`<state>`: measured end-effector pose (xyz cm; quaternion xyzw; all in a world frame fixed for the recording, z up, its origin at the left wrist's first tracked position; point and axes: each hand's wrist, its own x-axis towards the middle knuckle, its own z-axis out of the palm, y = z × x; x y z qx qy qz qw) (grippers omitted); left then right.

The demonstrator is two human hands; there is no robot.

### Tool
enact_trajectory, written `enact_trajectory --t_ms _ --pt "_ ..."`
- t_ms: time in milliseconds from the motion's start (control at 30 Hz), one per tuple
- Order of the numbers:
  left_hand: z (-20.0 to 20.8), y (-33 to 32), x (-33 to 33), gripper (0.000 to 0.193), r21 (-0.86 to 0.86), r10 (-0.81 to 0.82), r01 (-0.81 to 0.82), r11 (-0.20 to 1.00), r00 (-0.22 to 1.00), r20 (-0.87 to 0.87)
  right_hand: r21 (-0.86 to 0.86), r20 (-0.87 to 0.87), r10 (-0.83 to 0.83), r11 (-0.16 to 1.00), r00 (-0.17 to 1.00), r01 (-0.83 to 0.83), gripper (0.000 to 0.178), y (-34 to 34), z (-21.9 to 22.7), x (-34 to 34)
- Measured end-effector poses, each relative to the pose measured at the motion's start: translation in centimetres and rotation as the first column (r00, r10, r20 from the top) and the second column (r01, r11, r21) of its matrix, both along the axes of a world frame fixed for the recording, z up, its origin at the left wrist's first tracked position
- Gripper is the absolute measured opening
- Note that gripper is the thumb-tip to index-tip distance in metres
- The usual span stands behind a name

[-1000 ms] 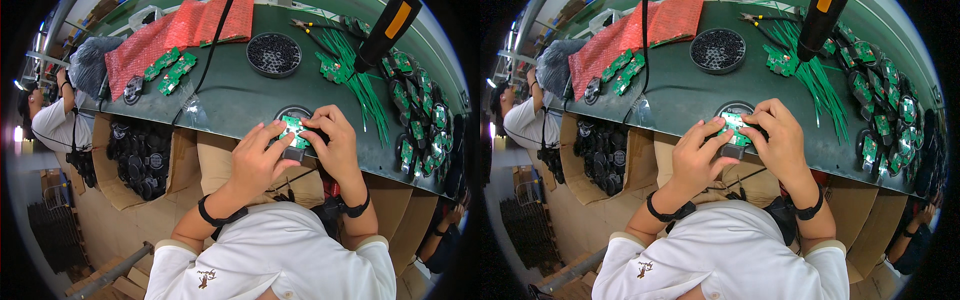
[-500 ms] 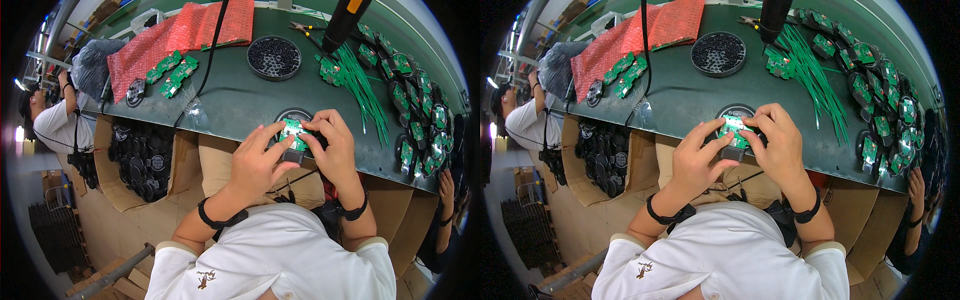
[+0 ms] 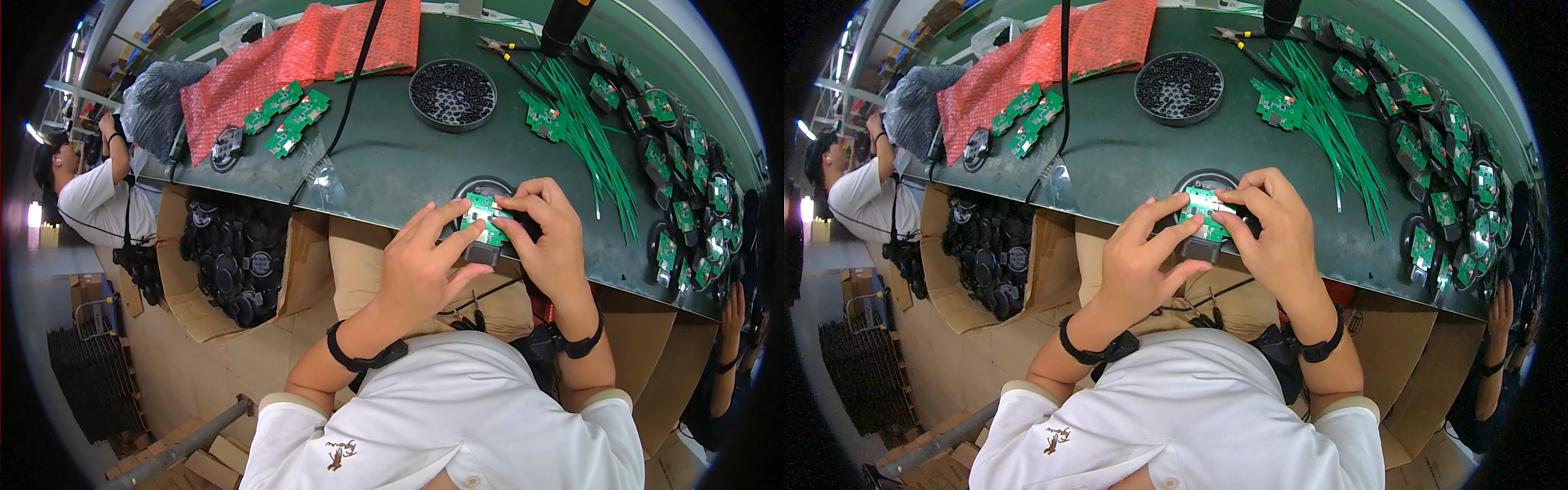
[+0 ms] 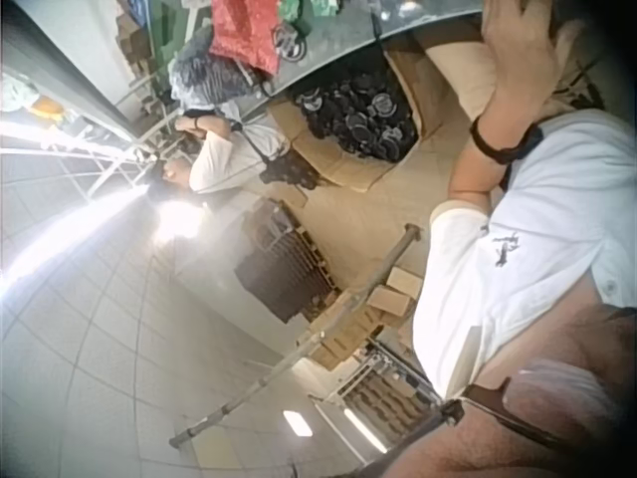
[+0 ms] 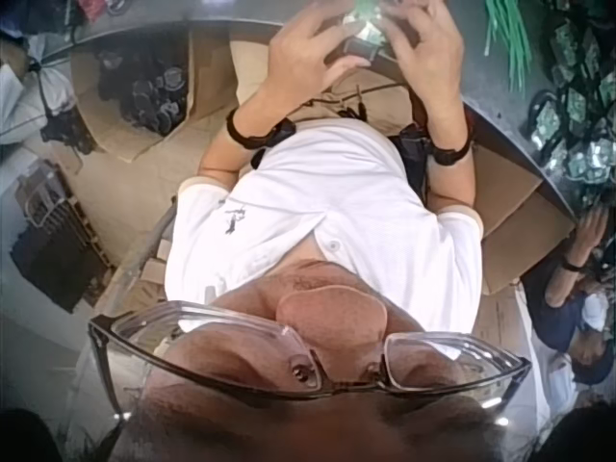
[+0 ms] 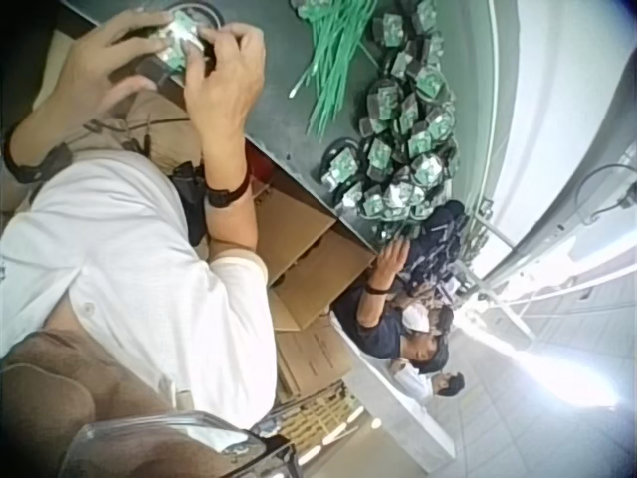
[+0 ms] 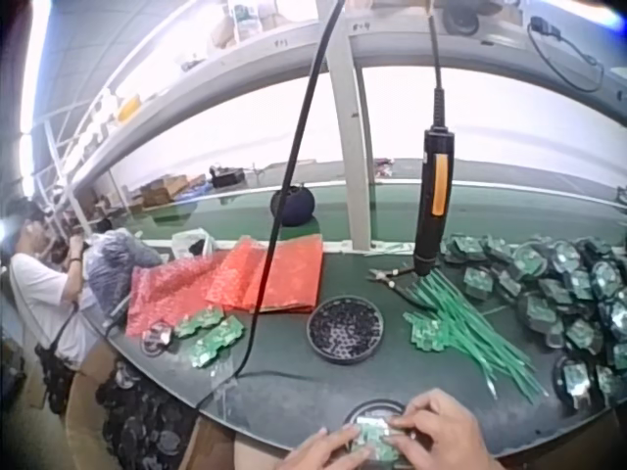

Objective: Manually assemble circuit boards into plastic housings and secure them with an electric screwdriver.

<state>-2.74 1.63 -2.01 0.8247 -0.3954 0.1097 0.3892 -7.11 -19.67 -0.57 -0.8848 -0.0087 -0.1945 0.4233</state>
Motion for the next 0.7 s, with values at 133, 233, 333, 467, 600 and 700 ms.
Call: enact_trajectory --t_ms 133,233,333,467,600,700 --pt "0.3 0.2 -0.1 0.068 0.005 -0.010 0.011 1.000 0.999 -0.045 0.013 0.006 -0.022 1.000 1.000 0.022 0.025 0.2 0.2 -0.3" --pt "0.4 0.4 -0.2 0.071 -0.020 -0.026 0.025 0.999 0.997 -0.067 0.071 0.020 -0.021 0.997 1.000 0.019 0.025 0.1 0.3 -0.3" --pt "0.3 0.2 0.0 0.071 -0.062 -0.042 0.035 0.997 0.993 -0.111 0.110 0.025 -0.021 0.994 0.999 0.018 0.024 -0.2 0.6 -0.3" --pt "0.1 -0.4 0.5 0.071 -0.080 -0.044 0.035 0.996 0.993 -0.111 0.080 0.061 -0.034 0.996 0.998 0.029 0.023 -0.8 0.9 0.0" --pt "0.2 -0.8 0.4 0.069 -0.085 -0.025 0.015 0.996 0.994 -0.110 0.067 0.062 -0.043 0.997 0.997 0.039 0.022 -0.9 0.4 0.1" --pt "0.7 -0.7 0.3 0.069 -0.081 -0.022 0.012 0.997 0.992 -0.121 0.033 0.068 -0.054 0.998 0.996 0.052 0.021 -0.7 0.1 0.1"
